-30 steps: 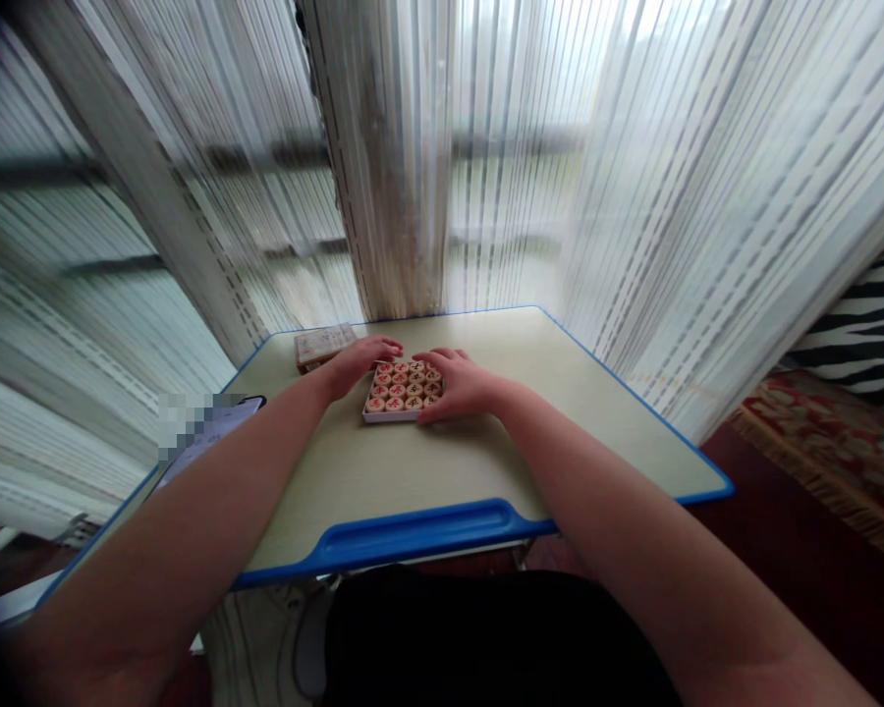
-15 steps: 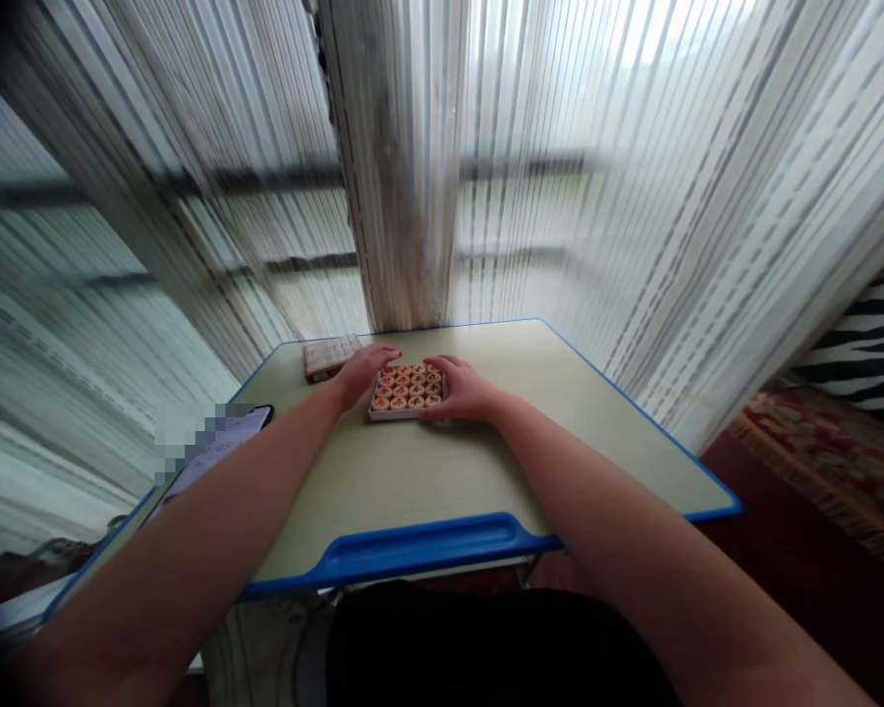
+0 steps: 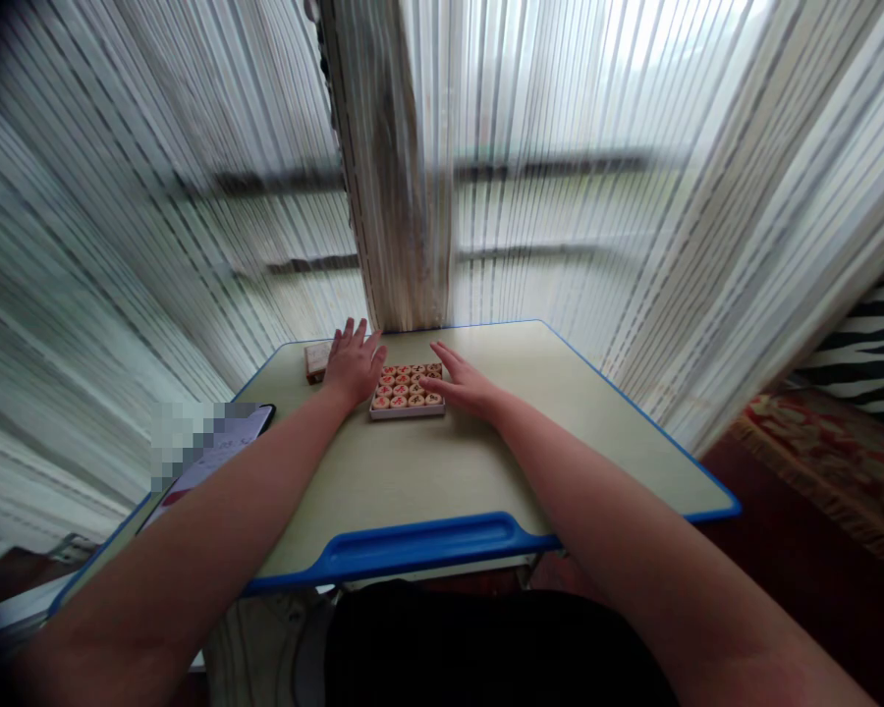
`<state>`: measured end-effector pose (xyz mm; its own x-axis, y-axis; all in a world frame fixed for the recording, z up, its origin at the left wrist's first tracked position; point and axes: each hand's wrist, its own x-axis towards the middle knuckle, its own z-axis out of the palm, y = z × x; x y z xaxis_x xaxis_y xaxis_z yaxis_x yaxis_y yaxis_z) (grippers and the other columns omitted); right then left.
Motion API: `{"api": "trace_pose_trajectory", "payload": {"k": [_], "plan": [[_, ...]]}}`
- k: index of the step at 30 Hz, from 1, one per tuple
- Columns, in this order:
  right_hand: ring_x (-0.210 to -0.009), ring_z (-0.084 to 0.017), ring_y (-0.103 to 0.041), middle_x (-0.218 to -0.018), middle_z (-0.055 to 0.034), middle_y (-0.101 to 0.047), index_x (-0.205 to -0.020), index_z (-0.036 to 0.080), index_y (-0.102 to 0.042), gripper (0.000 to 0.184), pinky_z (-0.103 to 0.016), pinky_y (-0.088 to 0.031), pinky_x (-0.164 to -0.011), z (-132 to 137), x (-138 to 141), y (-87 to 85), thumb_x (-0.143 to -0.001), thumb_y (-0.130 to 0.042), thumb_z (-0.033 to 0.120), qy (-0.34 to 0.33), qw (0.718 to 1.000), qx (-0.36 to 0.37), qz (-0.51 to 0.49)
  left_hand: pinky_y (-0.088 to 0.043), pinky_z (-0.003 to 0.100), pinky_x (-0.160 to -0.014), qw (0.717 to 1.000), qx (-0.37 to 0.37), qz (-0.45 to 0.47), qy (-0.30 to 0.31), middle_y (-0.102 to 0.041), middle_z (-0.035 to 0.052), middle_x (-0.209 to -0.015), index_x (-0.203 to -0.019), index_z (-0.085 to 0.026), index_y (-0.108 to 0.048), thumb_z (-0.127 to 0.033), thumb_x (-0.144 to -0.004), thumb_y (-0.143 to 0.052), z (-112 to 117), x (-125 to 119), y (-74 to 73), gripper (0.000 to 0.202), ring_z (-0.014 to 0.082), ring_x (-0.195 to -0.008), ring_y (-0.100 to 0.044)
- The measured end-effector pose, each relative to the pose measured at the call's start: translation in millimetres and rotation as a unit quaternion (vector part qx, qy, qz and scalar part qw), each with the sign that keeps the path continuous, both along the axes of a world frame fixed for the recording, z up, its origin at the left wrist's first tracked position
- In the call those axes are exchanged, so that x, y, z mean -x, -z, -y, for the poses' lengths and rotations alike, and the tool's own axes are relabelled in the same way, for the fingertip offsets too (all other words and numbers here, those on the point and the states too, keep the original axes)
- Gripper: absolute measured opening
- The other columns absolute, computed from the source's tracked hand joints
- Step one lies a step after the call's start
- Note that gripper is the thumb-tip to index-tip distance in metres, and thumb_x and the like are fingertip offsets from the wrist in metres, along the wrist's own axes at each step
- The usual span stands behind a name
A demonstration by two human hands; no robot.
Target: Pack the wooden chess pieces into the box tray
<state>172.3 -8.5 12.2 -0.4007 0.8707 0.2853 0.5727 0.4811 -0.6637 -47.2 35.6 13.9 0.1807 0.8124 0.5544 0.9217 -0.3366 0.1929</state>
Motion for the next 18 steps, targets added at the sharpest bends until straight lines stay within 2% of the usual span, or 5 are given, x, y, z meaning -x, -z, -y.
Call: {"api": "trace_pose_trajectory", "payload": {"k": [4, 8, 12, 18], "plan": [[-0.140, -0.024, -0.005, -0.153, -0.0041, -0.010, -0.146, 0.023, -0.018, 0.092, -0.044, -0.006, -0.114, -8, 0, 6.8, -0.073, -0.039, 0.076, 0.020, 1.000, -0.019, -0.008, -0.002, 0.050, -0.112, 0.996, -0.016, -0.046, -0.073, -0.013, 0.0107, -0.152, -0.138, -0.015, -0.038, -0.041, -0.090, -0.029, 3, 2, 0.8, 0.055, 0.0310, -0.140, 0.001], [-0.139, -0.025, 0.011, -0.154, -0.0007, -0.003, -0.146, 0.024, -0.016, 0.096, -0.051, 0.002, -0.111, -16, 2, 10.5, -0.071, -0.028, 0.082, 0.074, 0.997, -0.029, -0.022, 0.000, 0.052, -0.111, 0.994, 0.026, -0.064, -0.083, -0.006, 0.0090, -0.154, -0.141, -0.018, -0.030, -0.042, -0.090, -0.027, -2, 1, 5.8, 0.057, 0.0316, -0.139, 0.006], [-0.139, -0.023, 0.010, -0.154, 0.0000, 0.001, -0.147, 0.023, -0.011, 0.094, -0.047, 0.002, -0.112, -15, 2, 10.1, -0.073, -0.024, 0.081, 0.044, 0.999, -0.007, -0.030, -0.001, 0.052, -0.111, 0.993, 0.070, -0.053, -0.080, -0.004, 0.0087, -0.154, -0.144, -0.019, -0.023, -0.041, -0.091, -0.024, -6, 1, 7.6, 0.058, 0.0304, -0.140, 0.006], [-0.139, -0.019, 0.009, -0.153, 0.0052, 0.003, -0.147, 0.029, -0.006, 0.084, -0.042, 0.004, -0.113, -15, -1, 11.0, -0.078, -0.023, 0.076, 0.004, 0.998, -0.012, -0.064, 0.005, 0.053, -0.110, 0.991, 0.054, -0.036, -0.121, 0.006, 0.0072, -0.154, -0.144, -0.020, -0.020, -0.040, -0.089, -0.030, -2, -1, 3.4, 0.059, 0.0293, -0.139, 0.014]]}}
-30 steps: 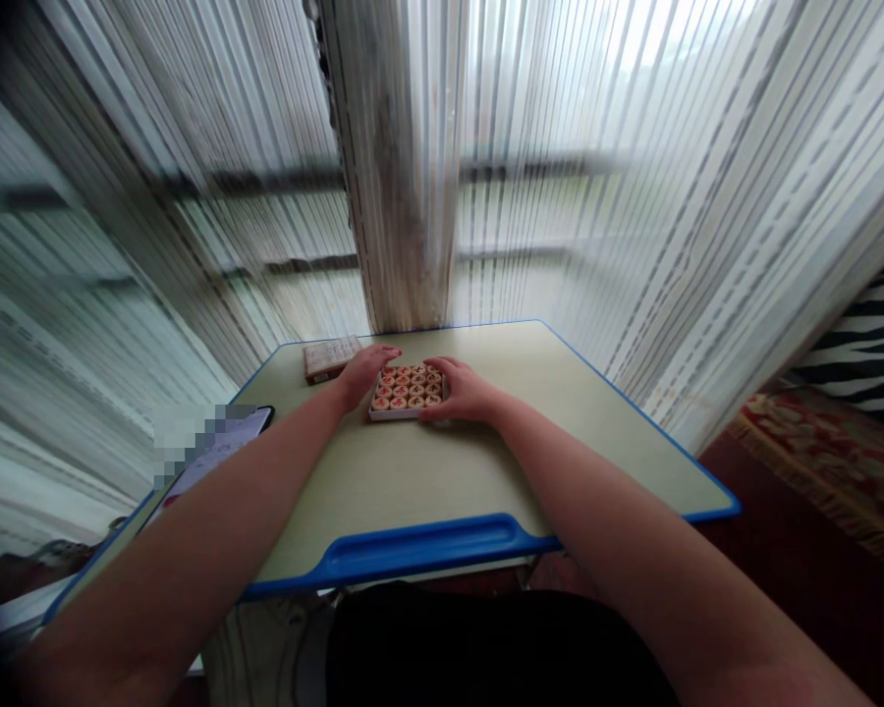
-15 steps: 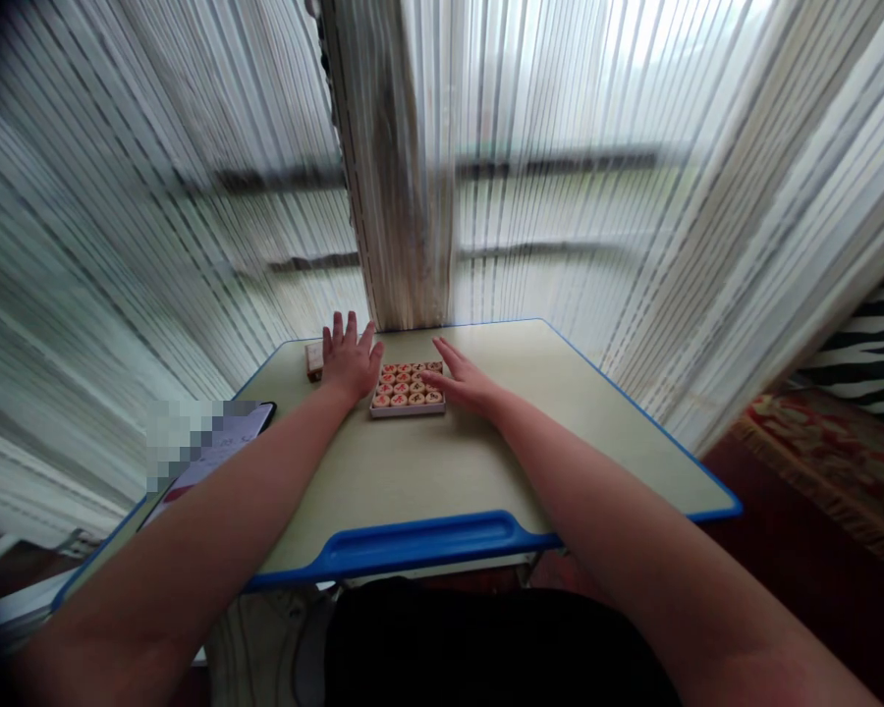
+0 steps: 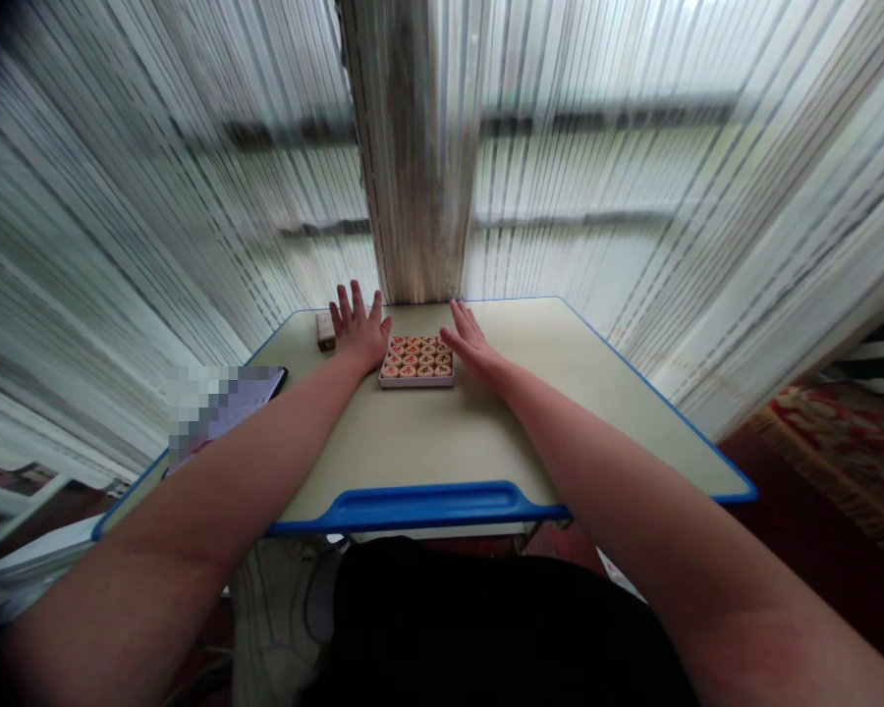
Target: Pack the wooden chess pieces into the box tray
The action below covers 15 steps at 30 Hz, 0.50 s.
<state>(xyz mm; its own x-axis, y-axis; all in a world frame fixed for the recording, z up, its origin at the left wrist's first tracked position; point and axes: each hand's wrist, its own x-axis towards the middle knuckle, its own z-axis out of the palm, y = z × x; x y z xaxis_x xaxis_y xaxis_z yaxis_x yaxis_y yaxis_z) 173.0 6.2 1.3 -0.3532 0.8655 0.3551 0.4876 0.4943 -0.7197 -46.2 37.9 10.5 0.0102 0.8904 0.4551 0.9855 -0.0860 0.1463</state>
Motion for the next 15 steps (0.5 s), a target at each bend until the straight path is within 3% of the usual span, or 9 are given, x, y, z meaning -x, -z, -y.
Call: {"api": "trace_pose_trajectory", "payload": {"k": [5, 10, 15], "plan": [[-0.140, -0.019, 0.006, -0.153, 0.0057, -0.001, -0.146, 0.029, -0.010, 0.083, -0.042, 0.002, -0.114, -3, 1, 1.2, -0.079, -0.023, 0.076, 0.010, 1.000, 0.012, -0.020, 0.008, 0.054, -0.109, 0.999, 0.024, 0.011, -0.033, 0.007, 0.0082, -0.154, -0.144, -0.018, -0.022, -0.041, -0.088, -0.030, -5, 0, 2.2, 0.061, 0.0303, -0.138, 0.015], [-0.140, -0.019, 0.003, -0.153, 0.0102, -0.005, -0.145, 0.034, -0.012, 0.078, -0.043, 0.001, -0.114, -2, 1, 0.0, -0.080, -0.023, 0.074, 0.011, 0.999, 0.025, -0.025, 0.001, 0.054, -0.110, 0.993, 0.104, 0.033, -0.037, -0.004, 0.0116, -0.153, -0.142, -0.013, -0.026, -0.043, -0.088, -0.023, -13, 1, 4.8, 0.061, 0.0296, -0.140, 0.008], [-0.139, -0.022, -0.002, -0.152, 0.0116, -0.007, -0.145, 0.035, -0.014, 0.081, -0.044, -0.005, -0.114, -6, -1, 1.1, -0.077, -0.023, 0.077, 0.027, 0.997, 0.050, -0.046, 0.006, 0.054, -0.109, 0.994, 0.102, 0.016, -0.047, -0.006, 0.0096, -0.153, -0.143, -0.016, -0.025, -0.045, -0.087, -0.024, -19, 1, 5.2, 0.063, 0.0292, -0.140, 0.006]]}}
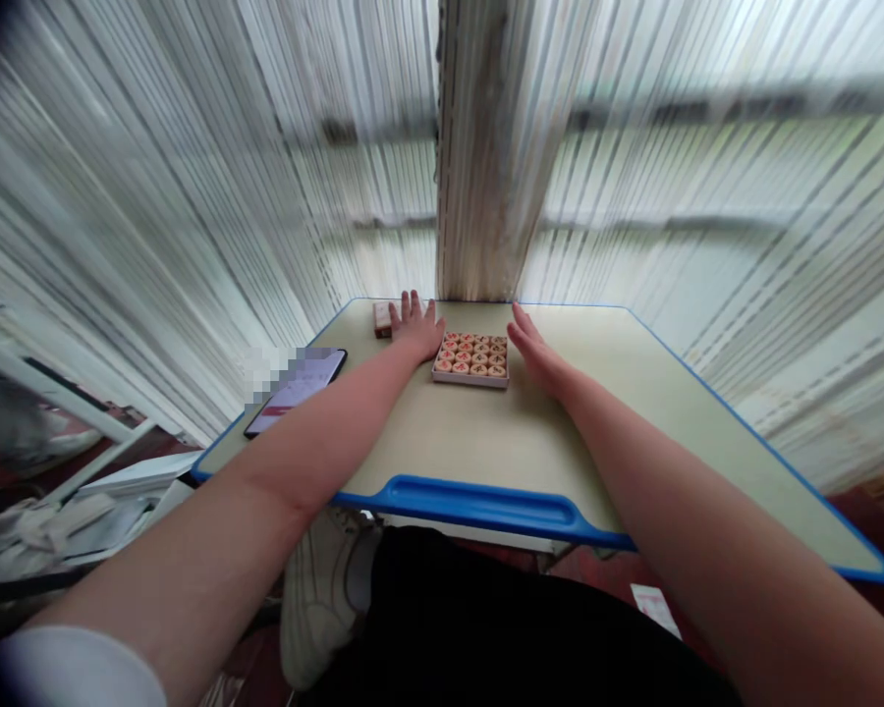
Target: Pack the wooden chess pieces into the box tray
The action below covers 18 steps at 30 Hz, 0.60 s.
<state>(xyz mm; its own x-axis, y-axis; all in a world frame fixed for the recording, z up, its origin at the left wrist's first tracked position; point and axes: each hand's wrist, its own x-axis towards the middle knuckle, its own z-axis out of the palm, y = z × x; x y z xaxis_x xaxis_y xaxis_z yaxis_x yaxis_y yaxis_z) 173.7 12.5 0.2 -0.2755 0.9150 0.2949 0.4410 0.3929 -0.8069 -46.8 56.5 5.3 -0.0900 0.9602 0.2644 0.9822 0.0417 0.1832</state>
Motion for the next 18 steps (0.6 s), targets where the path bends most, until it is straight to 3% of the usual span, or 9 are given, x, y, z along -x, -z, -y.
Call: {"api": "trace_pose_trajectory", "payload": {"k": [3, 9, 14, 18], "plan": [[-0.140, -0.024, -0.005, -0.153, 0.0070, -0.009, -0.146, 0.030, -0.015, 0.084, -0.044, -0.005, -0.114, -3, 1, 0.3, -0.076, -0.026, 0.077, 0.024, 0.999, -0.020, 0.002, 0.006, 0.055, -0.109, 1.000, 0.013, 0.001, -0.014, -0.009, 0.0121, -0.153, -0.143, -0.013, -0.025, -0.045, -0.087, -0.024, -5, 0, 1.1, 0.064, 0.0304, -0.140, 0.004], [-0.139, -0.026, -0.012, -0.152, -0.0074, -0.016, -0.147, 0.017, -0.015, 0.094, -0.043, -0.009, -0.113, -1, 9, -2.7, -0.076, -0.029, 0.077, 0.051, 0.996, -0.049, 0.056, -0.008, 0.053, -0.110, 0.999, 0.034, 0.012, -0.007, -0.023, 0.0156, -0.149, -0.140, -0.010, -0.031, -0.036, -0.088, -0.024, -6, 0, 1.2, 0.059, 0.0304, -0.137, -0.018], [-0.137, -0.029, -0.020, -0.150, -0.0096, -0.023, -0.145, 0.016, -0.021, 0.089, -0.046, -0.015, -0.112, 0, 17, -2.6, -0.077, -0.037, 0.071, 0.077, 0.988, -0.050, 0.123, -0.018, 0.049, -0.107, 0.999, 0.024, 0.005, 0.026, -0.030, 0.0152, -0.146, -0.138, -0.012, -0.035, -0.036, -0.088, -0.027, 3, 1, 0.2, 0.056, 0.0285, -0.134, -0.027], [-0.136, -0.029, -0.022, -0.148, -0.0084, -0.029, -0.143, 0.017, -0.028, 0.084, -0.045, -0.015, -0.113, -2, 20, -0.1, -0.077, -0.041, 0.066, 0.085, 0.985, -0.051, 0.138, -0.027, 0.046, -0.102, 0.999, -0.002, 0.009, 0.046, -0.044, 0.0182, -0.136, -0.133, -0.008, -0.040, -0.034, -0.086, -0.037, 8, 2, -0.1, 0.053, 0.0282, -0.126, -0.038]]}}
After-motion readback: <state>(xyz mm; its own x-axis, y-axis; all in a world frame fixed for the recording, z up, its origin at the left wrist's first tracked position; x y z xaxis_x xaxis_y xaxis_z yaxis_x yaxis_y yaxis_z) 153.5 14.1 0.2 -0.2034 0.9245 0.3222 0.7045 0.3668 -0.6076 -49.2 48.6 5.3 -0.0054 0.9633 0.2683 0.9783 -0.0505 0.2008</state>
